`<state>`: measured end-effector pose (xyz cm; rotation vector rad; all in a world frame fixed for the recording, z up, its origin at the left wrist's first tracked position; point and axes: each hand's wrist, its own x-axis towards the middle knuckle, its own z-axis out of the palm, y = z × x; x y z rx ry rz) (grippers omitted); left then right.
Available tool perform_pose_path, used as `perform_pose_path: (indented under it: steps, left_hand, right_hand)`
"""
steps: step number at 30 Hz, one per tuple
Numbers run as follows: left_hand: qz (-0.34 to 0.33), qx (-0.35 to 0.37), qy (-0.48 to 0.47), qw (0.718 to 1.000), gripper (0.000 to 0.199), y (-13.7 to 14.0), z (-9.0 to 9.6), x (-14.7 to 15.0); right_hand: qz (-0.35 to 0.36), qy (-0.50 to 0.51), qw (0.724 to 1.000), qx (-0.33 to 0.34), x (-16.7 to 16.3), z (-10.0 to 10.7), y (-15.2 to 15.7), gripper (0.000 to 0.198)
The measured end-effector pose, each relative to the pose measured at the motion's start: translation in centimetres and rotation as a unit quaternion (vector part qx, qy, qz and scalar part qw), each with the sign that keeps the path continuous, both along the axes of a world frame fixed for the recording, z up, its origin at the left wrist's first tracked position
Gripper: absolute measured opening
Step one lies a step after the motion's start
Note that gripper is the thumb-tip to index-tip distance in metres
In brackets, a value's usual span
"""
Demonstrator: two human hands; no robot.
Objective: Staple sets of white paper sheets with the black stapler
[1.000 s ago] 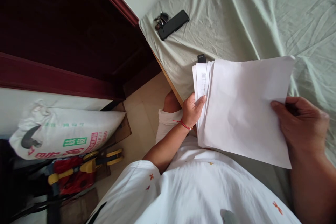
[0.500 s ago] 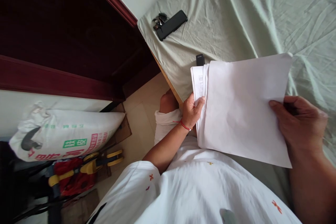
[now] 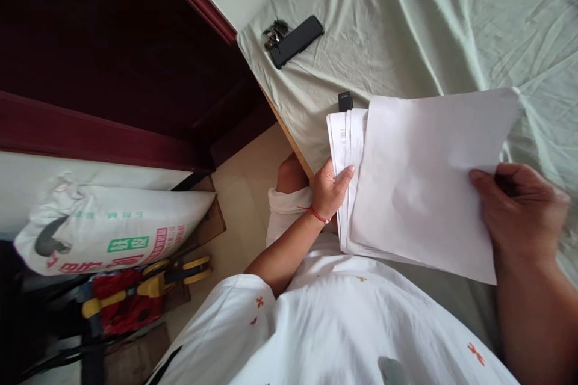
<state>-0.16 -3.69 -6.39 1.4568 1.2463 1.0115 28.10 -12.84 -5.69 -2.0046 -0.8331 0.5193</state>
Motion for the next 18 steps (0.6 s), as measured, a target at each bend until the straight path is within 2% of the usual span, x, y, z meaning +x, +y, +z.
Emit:
perform_pose_path:
  steps: [6, 12, 18]
  left_hand:
    - [-0.01, 0.016, 0.029, 0.999, 0.043, 0.07, 0.13, 0.02]
    - [-0.011, 0.0, 0.062, 0.998, 0.05, -0.02, 0.59, 0.25]
    - [-0.002, -0.005, 0.044, 0.999, 0.041, -0.15, 0.44, 0.38]
  right_hand:
    - [0.021, 0.017, 0.999, -0.019, -0.18, 0.03, -0.21, 0.035]
    - [0.032, 0.005, 0.999, -0.006, -0.12, -0.3, -0.31, 0.036]
    - [0.048, -0.015, 0.998, -0.021, -0.08, -0.45, -0.5, 0.036]
